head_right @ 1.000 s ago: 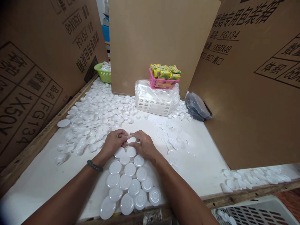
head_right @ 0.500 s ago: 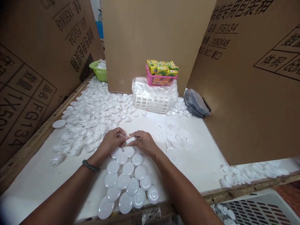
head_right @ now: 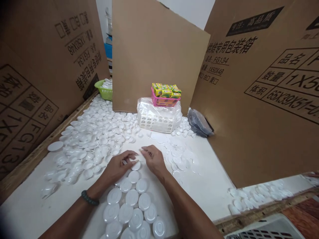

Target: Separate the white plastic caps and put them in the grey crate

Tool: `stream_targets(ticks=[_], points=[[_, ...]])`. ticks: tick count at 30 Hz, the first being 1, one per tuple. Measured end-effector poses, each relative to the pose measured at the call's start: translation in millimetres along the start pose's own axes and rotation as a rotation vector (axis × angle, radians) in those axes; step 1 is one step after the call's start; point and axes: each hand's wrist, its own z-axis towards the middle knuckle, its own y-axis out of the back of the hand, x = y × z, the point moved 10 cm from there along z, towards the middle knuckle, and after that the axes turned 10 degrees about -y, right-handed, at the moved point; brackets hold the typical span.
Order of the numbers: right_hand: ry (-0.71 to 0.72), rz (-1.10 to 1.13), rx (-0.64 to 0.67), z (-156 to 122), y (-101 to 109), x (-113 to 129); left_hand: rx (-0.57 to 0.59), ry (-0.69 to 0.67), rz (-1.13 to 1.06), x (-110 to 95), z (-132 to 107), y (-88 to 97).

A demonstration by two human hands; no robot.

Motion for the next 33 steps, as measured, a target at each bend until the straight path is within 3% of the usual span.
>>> stream_targets(ticks=[3, 6, 8, 14, 19, 23, 26, 30, 33], points=[[0.032, -0.329, -0.229, 29.0, 27.8, -6.2, 0.138, -0.09, 0.007, -14.5, -0.8, -12.9], [0.075, -0.637, -0.144, 54.7, 20.6, -14.0, 0.153, -0.121, -0.045, -19.8, -1.9, -14.2], [0.107, -0.726, -0.064, 56.9, 10.9, -13.6, 0.117, -0.115, -0.05, -17.5, -1.0, -9.7], [0.174, -0.59, 0.081, 30.2, -15.3, 12.5, -0.079, 0.048, -0.037, 11.4, 2.2, 9.8], [-0.081, -0.388, -0.28, 77.3, 22.0, -5.4, -0.071, 0.06, 0.026, 17.3, 1.1, 7.1], [-0.131, -0.373, -0.164, 109.7, 7.9, -20.5, -0.053, 0.038, 0.076, 16.0, -0.1, 5.5], [-0.046, -0.352, -0.104, 96.8, -1.2, -13.5, -0.052, 0.026, 0.089, 15.1, 0.3, 5.0], [0.185, -0.284, -0.076, 51.9, -2.1, 12.9, -0.033, -0.004, 0.121, 11.0, 2.2, 3.3], [0.281, -0.28, -0.051, 27.0, -2.1, 21.3, 0.006, -0.043, 0.19, 5.8, 2.5, 0.6]])
